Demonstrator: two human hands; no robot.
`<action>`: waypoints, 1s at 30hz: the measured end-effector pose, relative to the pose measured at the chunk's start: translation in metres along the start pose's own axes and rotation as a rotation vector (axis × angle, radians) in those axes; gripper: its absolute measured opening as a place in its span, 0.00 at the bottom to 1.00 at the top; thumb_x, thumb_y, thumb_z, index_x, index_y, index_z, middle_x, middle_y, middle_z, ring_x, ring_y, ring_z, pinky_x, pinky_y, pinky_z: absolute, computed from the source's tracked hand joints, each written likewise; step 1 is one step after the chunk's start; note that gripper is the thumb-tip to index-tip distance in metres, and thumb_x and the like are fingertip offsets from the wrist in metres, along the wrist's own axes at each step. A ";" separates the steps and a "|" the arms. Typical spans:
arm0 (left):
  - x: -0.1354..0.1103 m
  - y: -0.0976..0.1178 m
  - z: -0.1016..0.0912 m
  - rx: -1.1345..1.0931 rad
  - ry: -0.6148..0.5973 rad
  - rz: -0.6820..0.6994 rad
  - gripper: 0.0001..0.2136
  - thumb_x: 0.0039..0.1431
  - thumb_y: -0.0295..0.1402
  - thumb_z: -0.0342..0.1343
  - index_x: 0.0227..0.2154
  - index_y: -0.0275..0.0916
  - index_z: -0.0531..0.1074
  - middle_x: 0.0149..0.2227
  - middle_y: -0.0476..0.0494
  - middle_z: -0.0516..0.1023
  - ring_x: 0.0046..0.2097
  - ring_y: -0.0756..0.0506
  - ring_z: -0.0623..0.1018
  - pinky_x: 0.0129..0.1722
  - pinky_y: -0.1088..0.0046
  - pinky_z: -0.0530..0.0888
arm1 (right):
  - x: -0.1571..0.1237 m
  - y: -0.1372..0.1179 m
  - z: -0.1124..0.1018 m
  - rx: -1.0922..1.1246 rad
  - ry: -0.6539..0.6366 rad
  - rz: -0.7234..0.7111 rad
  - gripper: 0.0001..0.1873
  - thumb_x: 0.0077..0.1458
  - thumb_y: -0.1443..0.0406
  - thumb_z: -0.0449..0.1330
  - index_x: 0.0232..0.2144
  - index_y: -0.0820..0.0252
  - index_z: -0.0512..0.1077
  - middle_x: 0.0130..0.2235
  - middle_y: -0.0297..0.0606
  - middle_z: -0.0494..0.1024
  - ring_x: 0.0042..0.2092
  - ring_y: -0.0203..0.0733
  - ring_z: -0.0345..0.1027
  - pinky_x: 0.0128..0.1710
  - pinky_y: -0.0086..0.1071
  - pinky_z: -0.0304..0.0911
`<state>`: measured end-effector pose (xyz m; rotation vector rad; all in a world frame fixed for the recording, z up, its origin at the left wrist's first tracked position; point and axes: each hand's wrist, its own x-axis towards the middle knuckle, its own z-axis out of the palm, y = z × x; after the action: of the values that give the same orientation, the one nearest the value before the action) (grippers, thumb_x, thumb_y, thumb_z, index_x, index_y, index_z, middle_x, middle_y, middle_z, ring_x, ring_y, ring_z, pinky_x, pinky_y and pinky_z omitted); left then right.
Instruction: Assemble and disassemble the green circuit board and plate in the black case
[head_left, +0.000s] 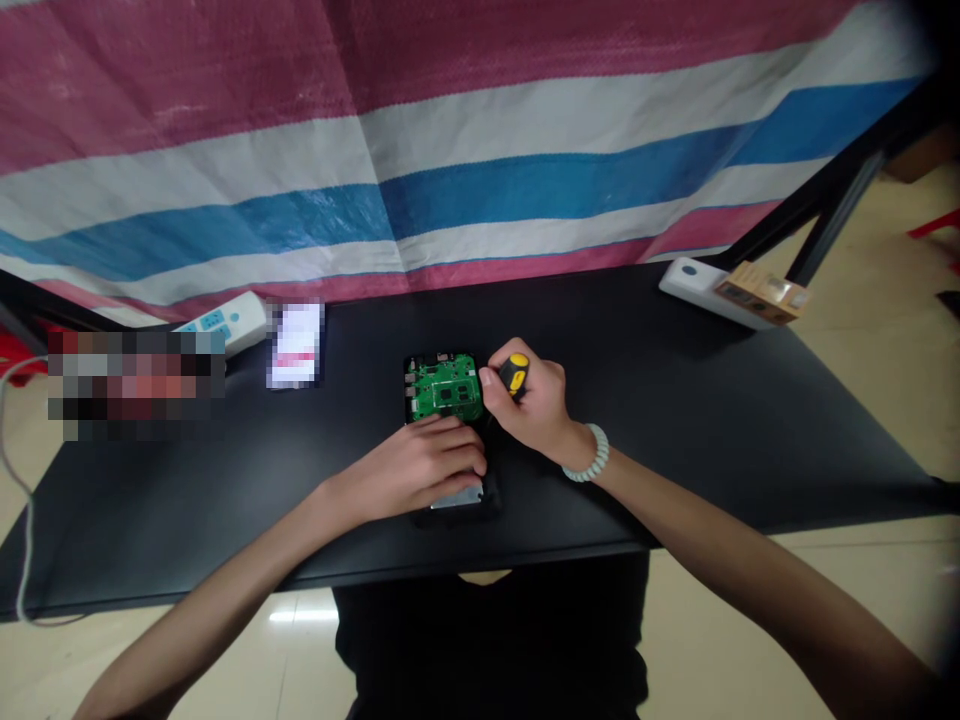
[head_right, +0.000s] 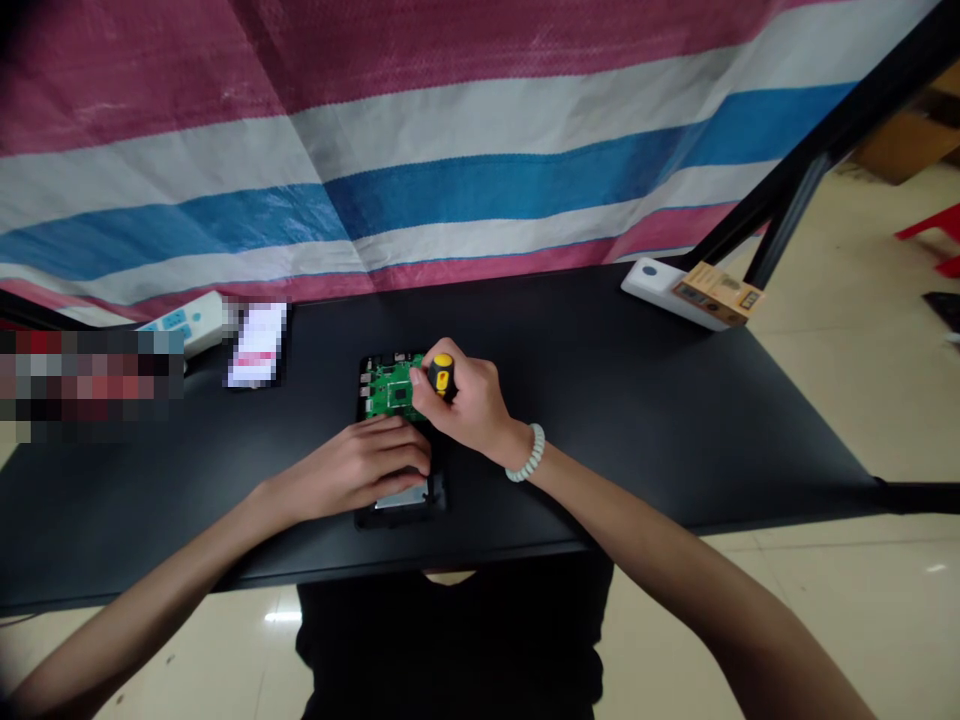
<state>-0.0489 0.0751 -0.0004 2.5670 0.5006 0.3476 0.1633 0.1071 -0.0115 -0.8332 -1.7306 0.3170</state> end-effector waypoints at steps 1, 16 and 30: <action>0.000 0.000 0.000 -0.018 0.001 -0.005 0.09 0.79 0.35 0.50 0.50 0.39 0.74 0.48 0.42 0.81 0.52 0.42 0.79 0.55 0.62 0.74 | 0.000 0.000 0.000 0.001 -0.001 -0.004 0.09 0.66 0.66 0.60 0.33 0.54 0.64 0.25 0.23 0.62 0.22 0.29 0.54 0.23 0.27 0.53; -0.019 0.004 -0.001 0.046 0.218 0.014 0.10 0.76 0.31 0.53 0.52 0.40 0.78 0.52 0.40 0.83 0.53 0.42 0.80 0.53 0.62 0.76 | -0.006 -0.016 -0.013 0.122 0.092 0.141 0.09 0.68 0.61 0.60 0.34 0.54 0.68 0.25 0.27 0.68 0.22 0.34 0.62 0.24 0.31 0.59; -0.026 0.002 0.001 -0.004 0.131 0.011 0.10 0.76 0.36 0.55 0.52 0.43 0.79 0.55 0.40 0.82 0.56 0.42 0.79 0.54 0.62 0.73 | -0.025 -0.016 -0.004 0.208 0.017 0.056 0.05 0.65 0.64 0.62 0.35 0.53 0.69 0.25 0.27 0.68 0.22 0.36 0.66 0.23 0.33 0.61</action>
<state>-0.0715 0.0625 -0.0036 2.5552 0.5320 0.5232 0.1639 0.0781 -0.0187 -0.7314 -1.6287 0.5168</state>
